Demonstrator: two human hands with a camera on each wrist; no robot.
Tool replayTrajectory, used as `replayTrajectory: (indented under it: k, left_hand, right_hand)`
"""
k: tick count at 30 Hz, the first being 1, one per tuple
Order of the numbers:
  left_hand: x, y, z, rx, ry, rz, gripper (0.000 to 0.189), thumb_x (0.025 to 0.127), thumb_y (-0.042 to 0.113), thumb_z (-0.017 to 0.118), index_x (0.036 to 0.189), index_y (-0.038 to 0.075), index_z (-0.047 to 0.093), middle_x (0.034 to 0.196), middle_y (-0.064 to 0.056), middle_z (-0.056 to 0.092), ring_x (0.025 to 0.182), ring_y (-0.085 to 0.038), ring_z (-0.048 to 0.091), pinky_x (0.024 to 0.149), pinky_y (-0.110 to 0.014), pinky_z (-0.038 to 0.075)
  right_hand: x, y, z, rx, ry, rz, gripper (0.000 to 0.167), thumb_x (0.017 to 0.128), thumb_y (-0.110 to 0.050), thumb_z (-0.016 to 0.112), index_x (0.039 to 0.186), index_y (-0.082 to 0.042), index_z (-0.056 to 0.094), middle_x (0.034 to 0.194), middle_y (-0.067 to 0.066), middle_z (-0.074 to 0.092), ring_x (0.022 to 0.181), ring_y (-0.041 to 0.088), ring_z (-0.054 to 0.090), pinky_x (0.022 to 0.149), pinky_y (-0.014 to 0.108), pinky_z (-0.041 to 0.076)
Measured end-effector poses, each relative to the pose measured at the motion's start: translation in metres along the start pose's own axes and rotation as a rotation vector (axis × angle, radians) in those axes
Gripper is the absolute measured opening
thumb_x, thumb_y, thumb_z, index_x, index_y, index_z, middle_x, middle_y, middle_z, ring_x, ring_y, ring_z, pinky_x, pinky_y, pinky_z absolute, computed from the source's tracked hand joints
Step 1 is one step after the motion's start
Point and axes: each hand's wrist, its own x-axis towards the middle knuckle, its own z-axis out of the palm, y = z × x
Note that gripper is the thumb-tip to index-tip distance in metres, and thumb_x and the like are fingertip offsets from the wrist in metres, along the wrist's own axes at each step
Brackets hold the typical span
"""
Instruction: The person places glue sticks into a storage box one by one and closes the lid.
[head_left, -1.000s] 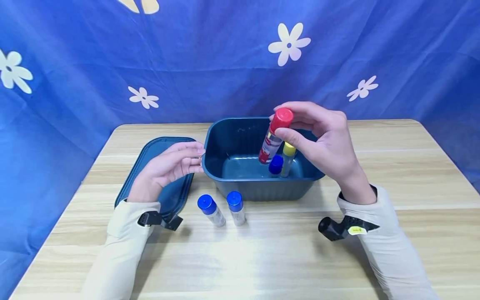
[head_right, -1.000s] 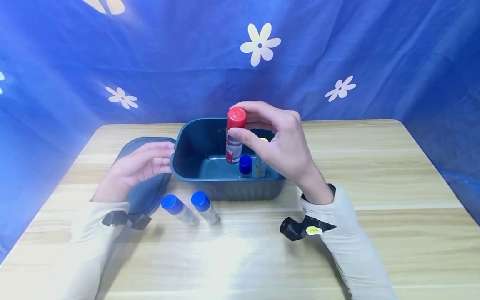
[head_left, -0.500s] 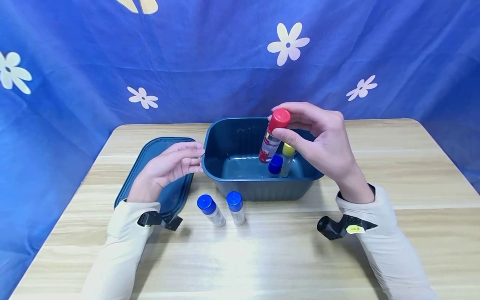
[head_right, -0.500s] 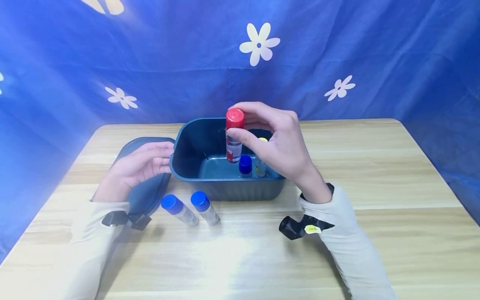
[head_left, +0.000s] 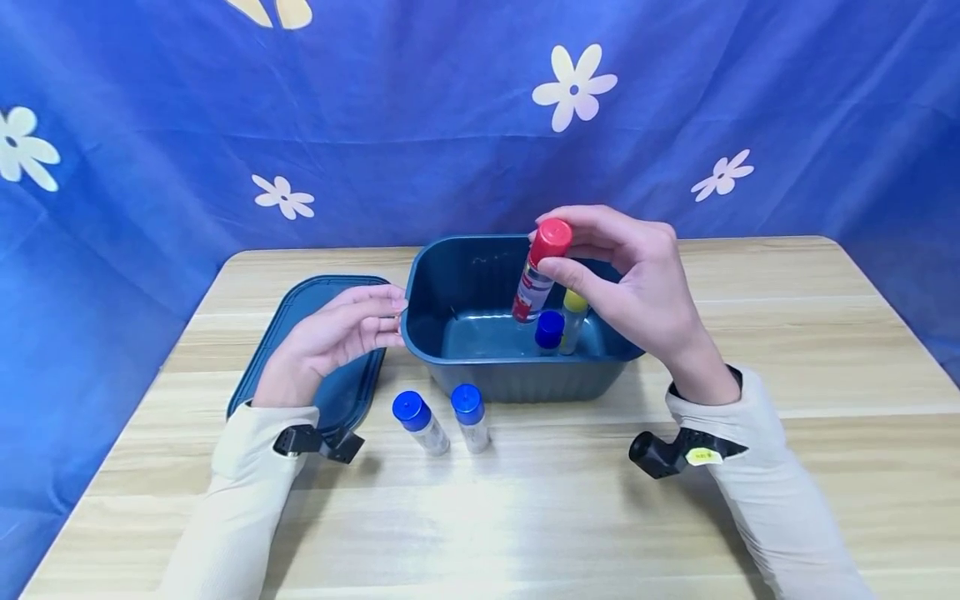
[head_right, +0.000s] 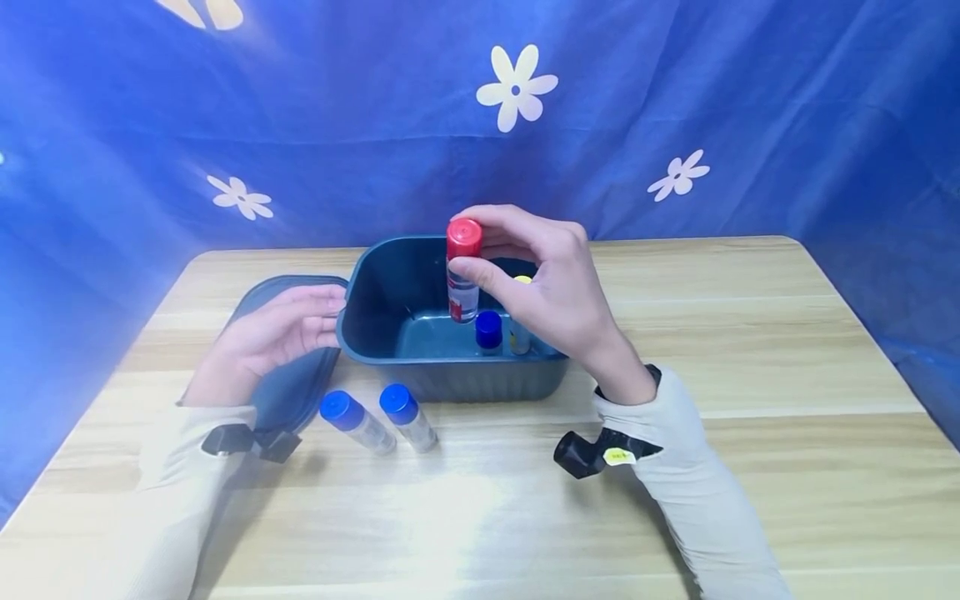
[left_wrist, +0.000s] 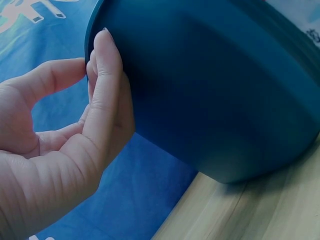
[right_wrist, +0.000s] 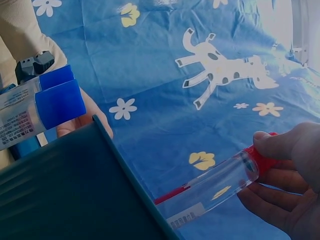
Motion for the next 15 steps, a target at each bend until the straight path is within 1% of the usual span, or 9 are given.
replayTrajectory:
  k: [4, 8, 15]
  left_hand:
    - [0.000, 0.000, 0.002, 0.009, 0.007, 0.000, 0.025, 0.100, -0.002, 0.043, 0.100, 0.002, 0.068, 0.092, -0.008, 0.071, 0.082, -0.019, 0.070, 0.083, -0.032, 0.057]
    - [0.000, -0.001, 0.002, 0.008, 0.000, 0.003, 0.026, 0.100, -0.003, 0.043, 0.099, 0.002, 0.068, 0.091, -0.008, 0.071, 0.081, -0.019, 0.070, 0.083, -0.032, 0.057]
    - [0.000, -0.002, -0.001, 0.006, -0.009, 0.004, 0.029, 0.100, -0.005, 0.040, 0.099, 0.002, 0.068, 0.091, -0.008, 0.071, 0.081, -0.019, 0.070, 0.083, -0.032, 0.057]
  right_hand:
    - [0.000, 0.003, 0.002, -0.012, -0.007, 0.017, 0.037, 0.080, 0.009, 0.073, 0.115, 0.003, 0.065, 0.107, 0.007, 0.070, 0.095, 0.016, 0.068, 0.086, 0.032, 0.055]
    - [-0.001, 0.006, 0.003, -0.022, -0.023, 0.038, 0.037, 0.080, 0.006, 0.074, 0.115, 0.003, 0.065, 0.107, 0.007, 0.070, 0.094, 0.014, 0.068, 0.085, 0.031, 0.056]
    - [0.001, 0.012, 0.006, -0.030, -0.027, 0.061, 0.034, 0.081, 0.003, 0.075, 0.114, 0.001, 0.066, 0.104, 0.007, 0.070, 0.093, 0.014, 0.068, 0.084, 0.030, 0.056]
